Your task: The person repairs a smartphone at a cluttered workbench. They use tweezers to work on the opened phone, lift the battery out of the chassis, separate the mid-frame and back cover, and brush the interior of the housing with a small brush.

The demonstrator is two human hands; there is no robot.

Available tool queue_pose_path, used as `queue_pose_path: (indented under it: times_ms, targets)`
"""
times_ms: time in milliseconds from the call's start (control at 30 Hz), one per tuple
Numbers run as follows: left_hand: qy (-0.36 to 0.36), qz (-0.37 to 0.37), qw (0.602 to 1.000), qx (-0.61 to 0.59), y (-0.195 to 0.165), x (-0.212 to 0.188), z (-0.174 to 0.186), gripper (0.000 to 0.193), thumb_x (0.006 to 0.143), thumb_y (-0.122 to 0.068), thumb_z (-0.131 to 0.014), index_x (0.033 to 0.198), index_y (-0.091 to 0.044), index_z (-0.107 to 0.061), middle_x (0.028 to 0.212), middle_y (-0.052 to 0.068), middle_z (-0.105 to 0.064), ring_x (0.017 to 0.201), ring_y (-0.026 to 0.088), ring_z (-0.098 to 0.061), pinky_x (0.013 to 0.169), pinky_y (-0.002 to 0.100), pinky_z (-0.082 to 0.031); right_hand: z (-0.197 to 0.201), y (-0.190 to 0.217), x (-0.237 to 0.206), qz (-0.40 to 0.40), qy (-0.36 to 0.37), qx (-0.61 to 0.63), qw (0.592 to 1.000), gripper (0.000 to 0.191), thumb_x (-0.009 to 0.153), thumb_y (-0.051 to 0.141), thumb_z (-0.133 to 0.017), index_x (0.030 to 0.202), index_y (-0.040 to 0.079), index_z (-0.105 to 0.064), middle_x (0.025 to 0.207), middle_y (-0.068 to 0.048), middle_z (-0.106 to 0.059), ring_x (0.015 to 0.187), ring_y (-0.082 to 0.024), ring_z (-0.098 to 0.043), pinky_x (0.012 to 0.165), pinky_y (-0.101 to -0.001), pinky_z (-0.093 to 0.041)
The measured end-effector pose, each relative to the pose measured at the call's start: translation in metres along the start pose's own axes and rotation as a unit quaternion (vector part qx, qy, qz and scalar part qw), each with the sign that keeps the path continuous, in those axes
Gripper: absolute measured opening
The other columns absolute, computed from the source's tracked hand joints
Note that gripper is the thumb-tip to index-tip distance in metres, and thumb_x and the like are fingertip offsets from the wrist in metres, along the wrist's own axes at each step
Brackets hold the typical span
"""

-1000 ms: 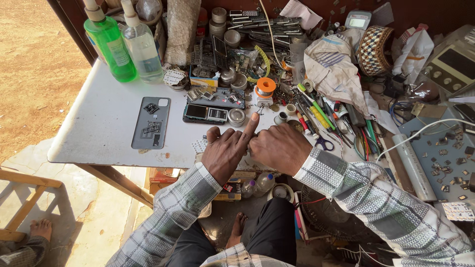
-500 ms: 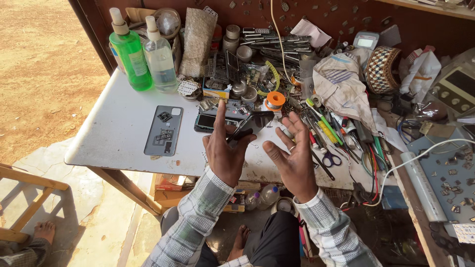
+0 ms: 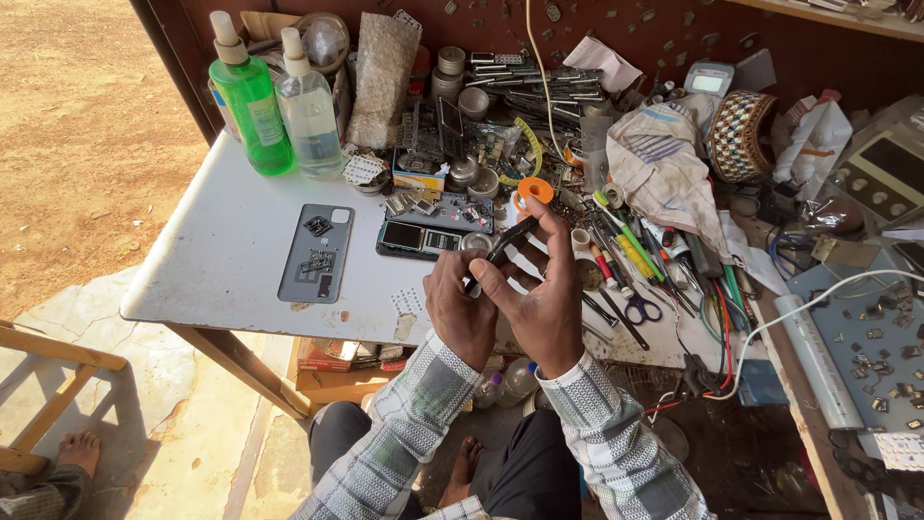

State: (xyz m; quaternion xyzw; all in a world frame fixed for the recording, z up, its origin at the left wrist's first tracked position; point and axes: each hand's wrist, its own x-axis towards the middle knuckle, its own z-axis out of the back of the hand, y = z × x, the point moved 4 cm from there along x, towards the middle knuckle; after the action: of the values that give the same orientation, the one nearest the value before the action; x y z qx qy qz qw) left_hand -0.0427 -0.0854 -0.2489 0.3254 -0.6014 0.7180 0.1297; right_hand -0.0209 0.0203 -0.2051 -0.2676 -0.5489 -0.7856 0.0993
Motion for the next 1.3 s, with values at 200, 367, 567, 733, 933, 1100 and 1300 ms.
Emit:
queue_pose_path:
  times_ms: [200, 367, 567, 733, 933, 1100, 1300]
  targets:
    - [0.104, 0.039, 0.981, -0.160, 0.005, -0.001, 0.003, 0.039, 0.086, -0.015, -0.076, 0.121, -0.008, -0.061, 0.111, 0.008, -0.064, 0.106, 0.022, -0.066, 0.094, 0.035, -0.053, 0.010, -0.002, 0.006, 0.015, 0.018, -0.003, 1.000, 0.082, 0.088, 0.017, -0.081, 0.155, 0.004, -0.035, 0.134, -0.015, -0.062, 0.119, -0.020, -0.068, 0.097, -0.0328, -0.063]
    - [0.276, 0.111, 0.897, -0.326, 0.016, 0.010, 0.012, 0.041, 0.101, -0.033, -0.056, 0.130, -0.007, -0.065, 0.131, 0.009, -0.061, 0.126, 0.020, -0.057, 0.110, 0.038, -0.043, 0.026, -0.008, 0.025, 0.001, 0.071, 0.126, 0.990, 0.093, 0.091, 0.017, -0.082, 0.161, 0.005, -0.023, 0.141, -0.018, -0.059, 0.125, -0.024, -0.064, 0.107, -0.0392, -0.058]
    - [0.313, 0.207, 0.830, -0.412, 0.010, 0.028, 0.004, 0.056, 0.094, -0.012, -0.073, 0.144, -0.008, -0.049, 0.148, 0.009, -0.049, 0.130, 0.020, -0.053, 0.107, 0.038, -0.049, 0.033, -0.004, 0.039, -0.088, 0.154, 0.272, 0.946, 0.107, 0.085, 0.026, -0.085, 0.164, 0.007, -0.014, 0.137, -0.021, -0.060, 0.120, -0.028, -0.067, 0.102, -0.0431, -0.060]
    - [0.350, 0.400, 0.691, -0.490, 0.007, 0.031, -0.006, 0.082, 0.089, -0.001, -0.072, 0.155, -0.020, -0.027, 0.133, 0.010, -0.052, 0.117, 0.019, -0.059, 0.095, 0.034, -0.055, 0.029, 0.007, 0.047, -0.105, 0.206, 0.318, 0.919, 0.114, 0.084, 0.033, -0.086, 0.166, 0.010, -0.011, 0.138, -0.022, -0.060, 0.121, -0.030, -0.067, 0.095, -0.0439, -0.062]
    - [0.343, 0.428, 0.595, -0.587, 0.000, 0.033, -0.012, 0.071, 0.091, 0.002, -0.070, 0.150, -0.015, -0.032, 0.120, 0.011, -0.066, 0.106, 0.017, -0.070, 0.092, 0.033, -0.058, 0.025, 0.003, 0.053, -0.136, 0.236, 0.298, 0.915, 0.117, 0.081, 0.038, -0.087, 0.166, 0.012, -0.011, 0.140, -0.024, -0.060, 0.120, -0.029, -0.068, 0.096, -0.0426, -0.063]
    - [0.306, 0.361, 0.644, -0.601, -0.004, 0.033, -0.016, 0.068, 0.096, 0.004, -0.069, 0.156, -0.008, -0.039, 0.121, 0.008, -0.069, 0.104, 0.014, -0.068, 0.089, 0.030, -0.057, 0.029, -0.001, 0.050, -0.131, 0.216, 0.285, 0.925, 0.103, 0.091, 0.036, -0.081, 0.167, 0.010, -0.016, 0.149, -0.022, -0.056, 0.126, -0.022, -0.066, 0.099, -0.0349, -0.060]
    - [0.172, 0.308, 0.740, -0.572, 0.008, 0.031, -0.025, 0.061, 0.097, -0.002, -0.069, 0.151, -0.003, -0.042, 0.119, 0.005, -0.069, 0.105, 0.012, -0.064, 0.086, 0.028, -0.053, 0.031, -0.012, 0.010, -0.030, 0.056, 0.055, 0.996, 0.054, 0.094, 0.024, -0.079, 0.131, -0.001, -0.048, 0.125, -0.012, -0.059, 0.105, -0.012, -0.068, 0.087, -0.0278, -0.063]
